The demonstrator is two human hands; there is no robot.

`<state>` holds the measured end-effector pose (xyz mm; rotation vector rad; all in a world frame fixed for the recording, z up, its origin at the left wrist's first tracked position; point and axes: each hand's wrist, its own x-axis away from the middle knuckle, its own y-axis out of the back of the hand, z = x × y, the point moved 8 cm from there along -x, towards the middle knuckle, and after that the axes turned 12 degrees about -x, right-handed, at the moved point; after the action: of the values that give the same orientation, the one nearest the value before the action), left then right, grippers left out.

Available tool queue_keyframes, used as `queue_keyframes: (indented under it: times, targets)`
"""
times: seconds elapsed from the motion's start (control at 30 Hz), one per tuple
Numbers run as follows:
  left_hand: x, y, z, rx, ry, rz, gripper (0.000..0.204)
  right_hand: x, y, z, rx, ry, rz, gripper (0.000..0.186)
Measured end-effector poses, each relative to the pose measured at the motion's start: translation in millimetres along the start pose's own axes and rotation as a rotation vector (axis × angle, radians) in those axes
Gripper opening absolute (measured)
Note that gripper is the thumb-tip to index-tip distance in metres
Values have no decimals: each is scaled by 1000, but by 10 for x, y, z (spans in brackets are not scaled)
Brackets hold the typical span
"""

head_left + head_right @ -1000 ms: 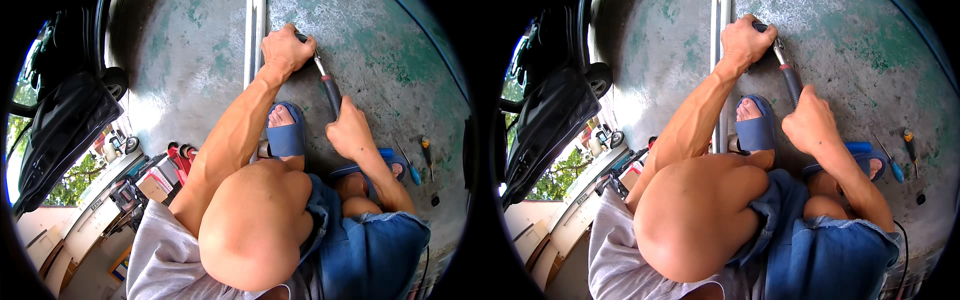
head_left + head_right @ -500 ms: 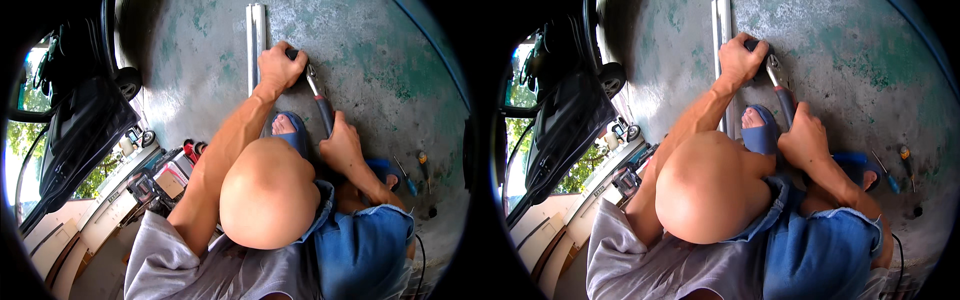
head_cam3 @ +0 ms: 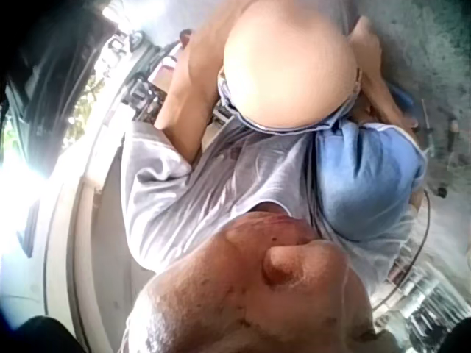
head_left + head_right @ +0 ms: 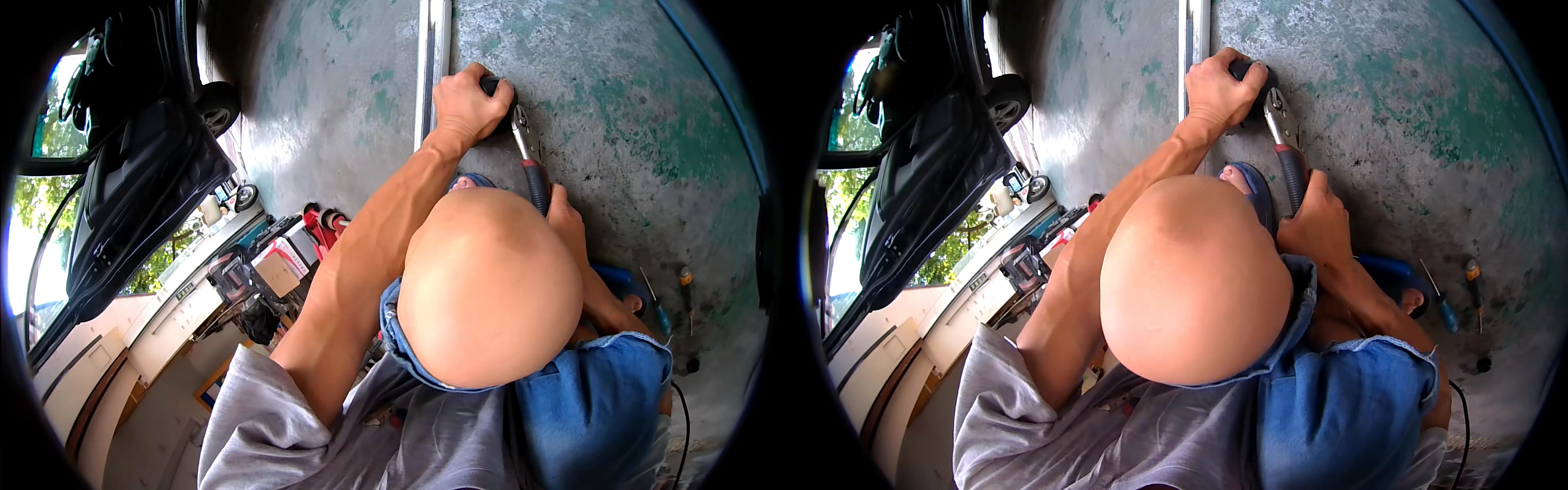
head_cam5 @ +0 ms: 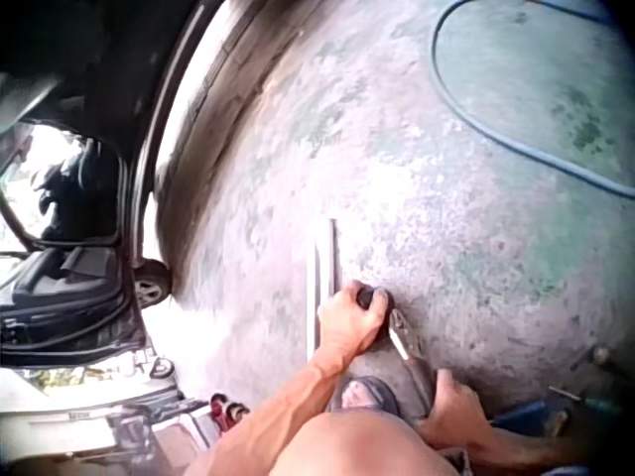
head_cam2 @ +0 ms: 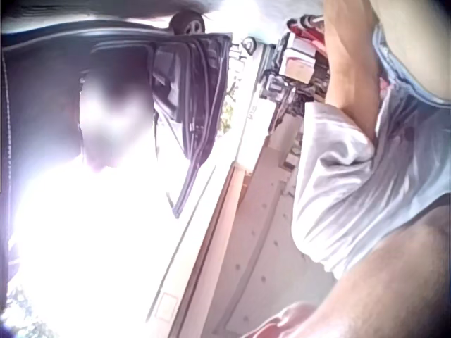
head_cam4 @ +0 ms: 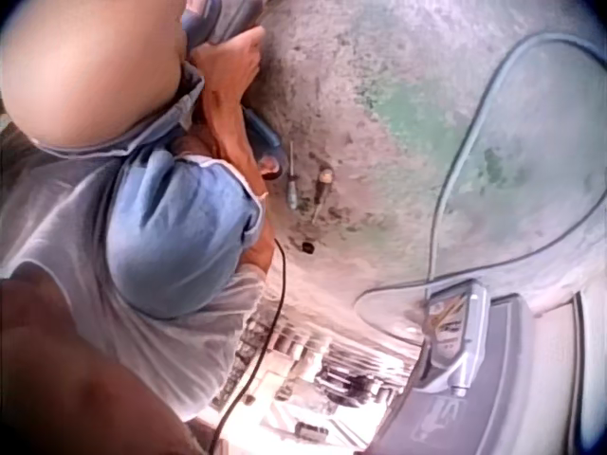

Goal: The person uses pliers and a screwdriver to repair a black plastic car door handle mechanism while sitting on the ground.

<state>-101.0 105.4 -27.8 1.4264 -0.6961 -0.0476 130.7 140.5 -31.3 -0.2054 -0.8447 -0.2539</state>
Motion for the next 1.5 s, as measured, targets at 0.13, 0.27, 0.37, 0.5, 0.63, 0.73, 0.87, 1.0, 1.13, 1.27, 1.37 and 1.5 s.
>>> queue_keyframes:
  times: [0.13,0.27,0.37,0.5,0.63,0.73,0.87,1.0,1.13,1.27,1.37,1.5]
  targets:
    - [-12,15,-26,-20,8,14,46,12,55,37,-44,5,7,55]
    - [8,-10,-9,-5,21,14,45,-49,57,1,-22,-38,58,67]
    - [-35,13,103,24,78,-10,43,-107,52,-21,-52,-50,82,57]
    - [-71,44,95,8,82,-18,43,-189,30,-90,-86,6,40,48]
    - [-71,34,98,20,78,-18,44,-227,94,-70,-87,131,43,49]
    - [-52,33,70,36,81,-31,45,-282,168,-93,-83,203,49,51]
    - [-15,59,46,16,69,-60,45,-300,145,-204,-63,247,20,51]
    - [17,108,89,29,75,-101,43,-283,130,-49,9,242,42,51]
    - [55,93,144,37,36,-171,44,-270,37,-81,97,203,38,53]
    - [75,22,152,354,-42,-149,46,-218,132,-175,136,256,-43,50]
    - [38,-163,289,770,-97,49,46,-155,80,-182,158,265,-50,47]
    - [12,-373,225,1098,-135,421,45,3,283,-67,217,377,-137,54]
